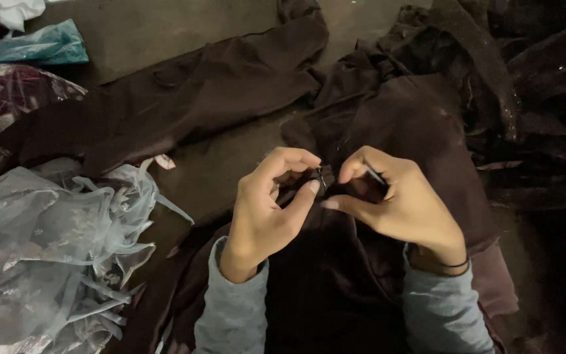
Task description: Trimming loose threads from brown fabric pieces using thread snips in a sewing factory finishing area.
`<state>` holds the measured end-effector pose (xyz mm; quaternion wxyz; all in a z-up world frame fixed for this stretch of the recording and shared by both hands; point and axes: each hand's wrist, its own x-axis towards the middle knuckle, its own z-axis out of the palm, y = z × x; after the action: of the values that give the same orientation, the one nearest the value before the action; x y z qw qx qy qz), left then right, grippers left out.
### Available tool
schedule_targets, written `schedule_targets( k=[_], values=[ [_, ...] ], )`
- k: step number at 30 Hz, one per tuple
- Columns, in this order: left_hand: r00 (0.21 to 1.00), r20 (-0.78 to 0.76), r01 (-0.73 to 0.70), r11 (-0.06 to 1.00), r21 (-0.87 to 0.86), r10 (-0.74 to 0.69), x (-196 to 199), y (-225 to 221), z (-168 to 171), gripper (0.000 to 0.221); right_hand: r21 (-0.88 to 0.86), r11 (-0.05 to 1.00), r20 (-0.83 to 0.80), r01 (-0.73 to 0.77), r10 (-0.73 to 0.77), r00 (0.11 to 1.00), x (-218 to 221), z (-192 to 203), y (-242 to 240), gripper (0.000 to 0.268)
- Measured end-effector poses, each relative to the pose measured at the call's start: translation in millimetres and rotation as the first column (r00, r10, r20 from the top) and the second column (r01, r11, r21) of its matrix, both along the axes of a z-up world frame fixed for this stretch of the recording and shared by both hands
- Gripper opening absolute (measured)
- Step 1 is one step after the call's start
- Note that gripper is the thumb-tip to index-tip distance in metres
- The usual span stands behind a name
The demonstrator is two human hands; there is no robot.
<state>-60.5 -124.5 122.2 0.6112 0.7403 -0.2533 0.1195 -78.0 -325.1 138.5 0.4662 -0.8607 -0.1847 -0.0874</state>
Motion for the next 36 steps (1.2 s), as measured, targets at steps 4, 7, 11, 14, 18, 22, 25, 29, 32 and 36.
schedule_targets(
  k=[4,7,11,14,18,22,25,29,32,36],
  values=[
    [1.0,0.001,-0.018,1.0,-0.007,0.018,0,0,-1,0.018,-0.1,0.995,0.056,0.002,0.004,0.998,1,1,7,0.017],
    [1.0,0.014,0.003,1.0,-0.013,-0.002,1,1,-3,0.021,0.014,0.996,-0.036,-0.086,0.086,0.996,3,0,5,0.01],
    [0.995,0.098,-0.041,0.996,0.075,0.034,0,1,2,0.018,0.082,0.983,0.0,-0.167,0.167,0.986,3,6,-5,0.009],
    [0.993,0.12,-0.032,0.99,0.139,0.015,0,0,1,0.018,0.144,0.987,-0.059,-0.077,0.086,0.995,2,7,-8,0.009],
    [0.976,0.122,0.16,0.974,0.161,-0.18,1,-5,3,0.017,0.441,0.897,-0.145,-0.039,0.114,0.983,9,-10,-14,0.012],
    [0.948,-0.067,0.313,0.948,0.052,-0.31,1,-4,5,0.01,0.602,0.782,-0.097,-0.158,0.269,0.958,15,-12,-17,0.017],
    [0.944,-0.071,0.328,0.94,0.093,-0.322,1,-3,7,0.009,0.646,0.753,-0.122,-0.122,0.259,0.958,16,-16,-16,0.017],
    [0.945,-0.026,0.327,0.94,0.095,-0.326,6,-2,1,0.012,0.558,0.826,-0.111,-0.076,0.165,0.98,11,-2,-9,0.029],
    [0.951,-0.058,0.304,0.952,0.033,-0.302,10,0,-2,0.015,0.214,0.977,-0.255,-0.014,0.069,0.964,5,14,-13,0.095],
    [0.96,-0.098,0.261,0.965,-0.016,-0.261,12,4,-5,0.014,0.058,0.986,-0.107,-0.159,0.165,0.981,-4,17,-19,0.053]
  ],
)
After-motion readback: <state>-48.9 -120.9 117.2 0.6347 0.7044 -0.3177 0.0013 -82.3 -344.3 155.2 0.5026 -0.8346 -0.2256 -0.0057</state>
